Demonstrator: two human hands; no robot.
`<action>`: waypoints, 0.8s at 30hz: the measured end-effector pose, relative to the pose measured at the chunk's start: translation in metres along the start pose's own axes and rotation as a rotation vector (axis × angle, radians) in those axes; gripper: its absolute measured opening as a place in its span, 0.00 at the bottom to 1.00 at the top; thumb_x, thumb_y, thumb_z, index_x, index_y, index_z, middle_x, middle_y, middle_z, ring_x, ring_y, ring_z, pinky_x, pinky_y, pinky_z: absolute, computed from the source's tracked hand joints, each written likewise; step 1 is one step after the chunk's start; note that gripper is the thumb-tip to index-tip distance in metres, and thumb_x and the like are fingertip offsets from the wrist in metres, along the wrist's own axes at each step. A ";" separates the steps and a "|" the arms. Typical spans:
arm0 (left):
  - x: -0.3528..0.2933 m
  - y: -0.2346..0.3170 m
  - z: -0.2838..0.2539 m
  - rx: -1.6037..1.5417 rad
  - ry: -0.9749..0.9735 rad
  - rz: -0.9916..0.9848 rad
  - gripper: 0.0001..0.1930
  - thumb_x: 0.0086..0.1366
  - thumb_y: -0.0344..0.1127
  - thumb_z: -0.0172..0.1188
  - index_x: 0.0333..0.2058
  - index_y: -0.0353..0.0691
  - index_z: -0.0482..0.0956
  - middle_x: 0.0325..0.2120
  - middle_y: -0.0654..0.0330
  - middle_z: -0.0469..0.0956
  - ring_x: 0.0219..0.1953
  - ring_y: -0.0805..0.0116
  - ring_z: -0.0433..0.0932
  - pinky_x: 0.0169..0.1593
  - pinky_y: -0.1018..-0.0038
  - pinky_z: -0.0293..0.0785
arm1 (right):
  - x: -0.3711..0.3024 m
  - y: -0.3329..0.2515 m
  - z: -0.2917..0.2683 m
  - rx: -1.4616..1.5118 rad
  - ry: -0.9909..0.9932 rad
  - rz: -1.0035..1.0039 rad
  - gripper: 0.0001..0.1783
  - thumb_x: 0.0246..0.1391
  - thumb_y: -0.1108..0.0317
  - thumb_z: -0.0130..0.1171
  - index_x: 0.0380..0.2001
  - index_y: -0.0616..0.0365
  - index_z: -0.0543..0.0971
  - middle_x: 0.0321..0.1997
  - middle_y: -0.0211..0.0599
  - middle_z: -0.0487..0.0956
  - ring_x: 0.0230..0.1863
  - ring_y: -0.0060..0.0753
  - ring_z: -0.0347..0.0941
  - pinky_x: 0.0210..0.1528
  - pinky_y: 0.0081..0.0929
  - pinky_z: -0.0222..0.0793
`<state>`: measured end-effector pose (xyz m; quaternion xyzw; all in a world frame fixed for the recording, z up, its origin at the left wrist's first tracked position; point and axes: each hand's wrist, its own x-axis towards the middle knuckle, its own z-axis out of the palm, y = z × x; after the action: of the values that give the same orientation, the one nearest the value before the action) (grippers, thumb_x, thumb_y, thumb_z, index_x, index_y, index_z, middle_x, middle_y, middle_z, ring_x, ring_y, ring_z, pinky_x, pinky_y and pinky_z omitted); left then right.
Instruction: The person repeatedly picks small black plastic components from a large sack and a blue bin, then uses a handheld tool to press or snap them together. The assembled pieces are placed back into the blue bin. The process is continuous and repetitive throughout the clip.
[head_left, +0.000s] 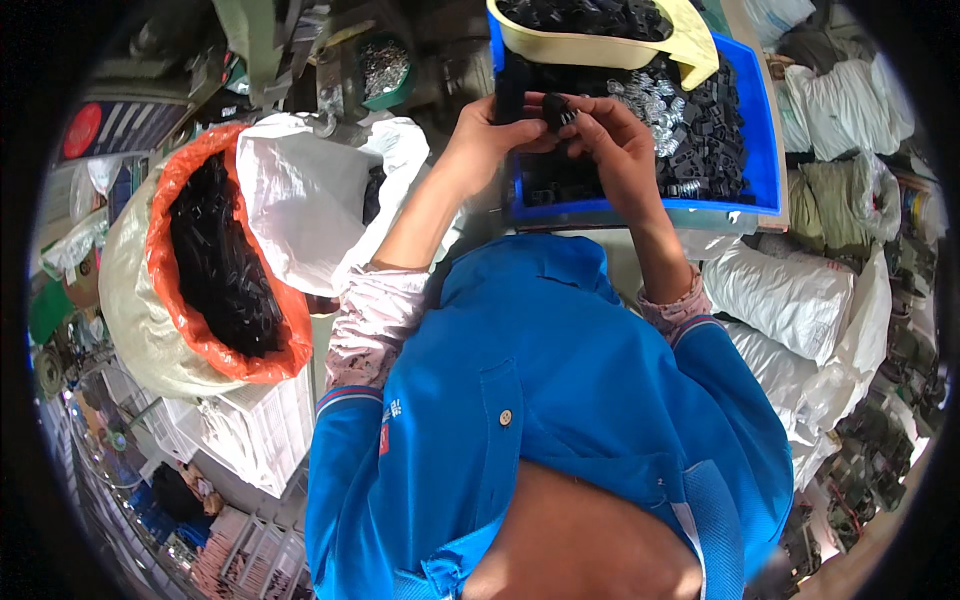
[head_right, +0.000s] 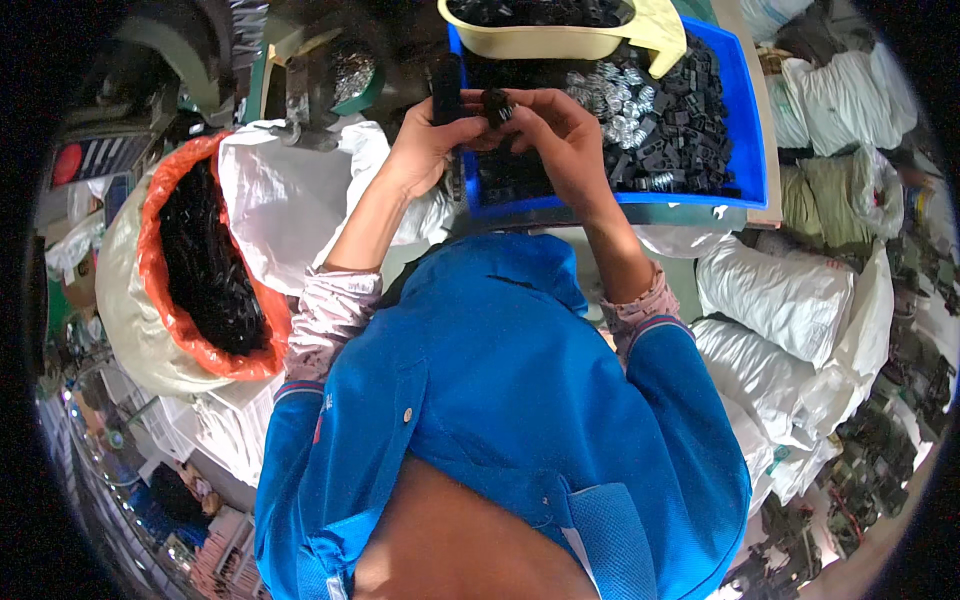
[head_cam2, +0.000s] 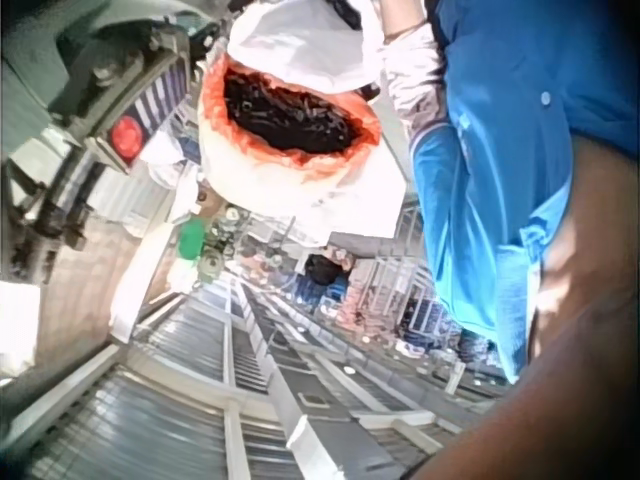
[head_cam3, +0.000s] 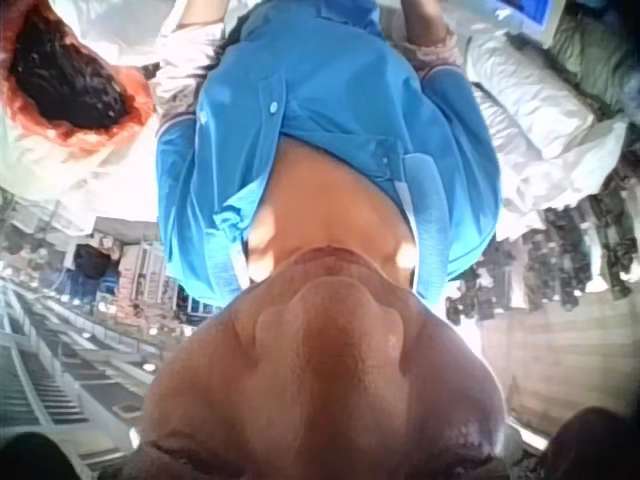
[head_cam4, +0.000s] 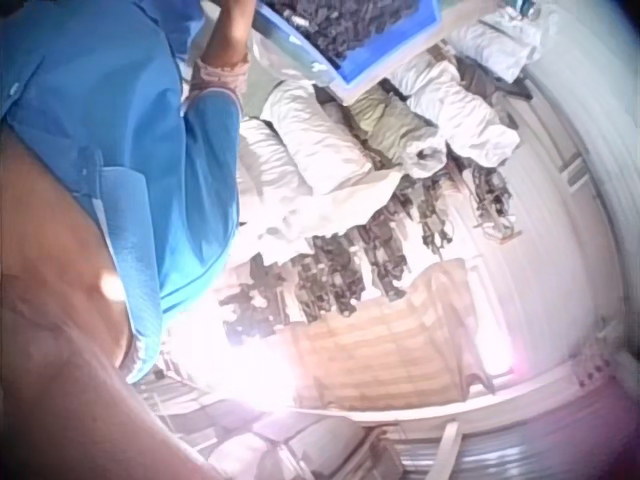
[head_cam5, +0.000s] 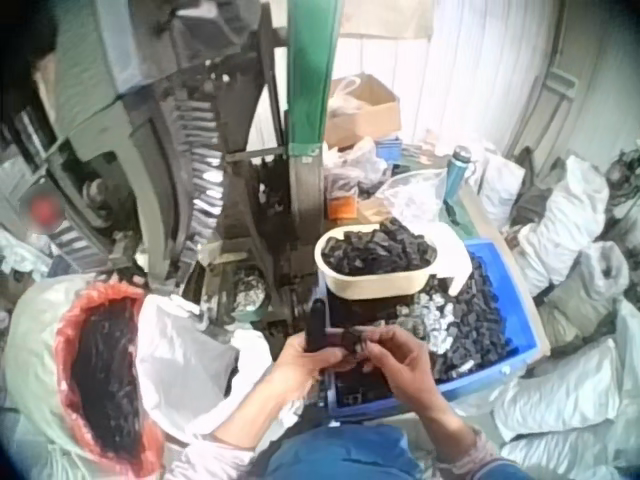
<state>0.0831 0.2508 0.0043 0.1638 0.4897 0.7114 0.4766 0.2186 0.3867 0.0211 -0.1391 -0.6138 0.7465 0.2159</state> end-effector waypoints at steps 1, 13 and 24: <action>-0.006 0.000 -0.002 -0.102 -0.007 -0.003 0.14 0.63 0.26 0.60 0.48 0.31 0.76 0.37 0.53 0.81 0.36 0.64 0.82 0.42 0.69 0.82 | 0.000 0.000 0.002 -0.035 -0.040 -0.043 0.13 0.61 0.70 0.56 0.47 0.64 0.78 0.46 0.37 0.81 0.41 0.23 0.78 0.37 0.17 0.72; -0.063 0.005 -0.027 -0.392 0.174 0.175 0.07 0.61 0.18 0.59 0.34 0.40 0.79 0.29 0.61 0.80 0.28 0.74 0.80 0.31 0.81 0.79 | 0.011 -0.006 0.036 -0.268 -0.189 -0.043 0.11 0.58 0.75 0.60 0.44 0.65 0.79 0.41 0.37 0.80 0.38 0.24 0.77 0.42 0.19 0.73; -0.096 0.001 -0.034 0.147 0.405 0.345 0.17 0.56 0.23 0.67 0.45 0.33 0.79 0.38 0.63 0.81 0.39 0.76 0.77 0.47 0.78 0.74 | 0.037 0.000 0.069 -0.256 -0.424 0.036 0.07 0.56 0.74 0.63 0.38 0.63 0.82 0.36 0.31 0.82 0.35 0.17 0.76 0.37 0.17 0.72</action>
<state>0.1058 0.1522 0.0114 0.1335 0.5901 0.7630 0.2276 0.1539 0.3457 0.0374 -0.0166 -0.7322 0.6791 0.0497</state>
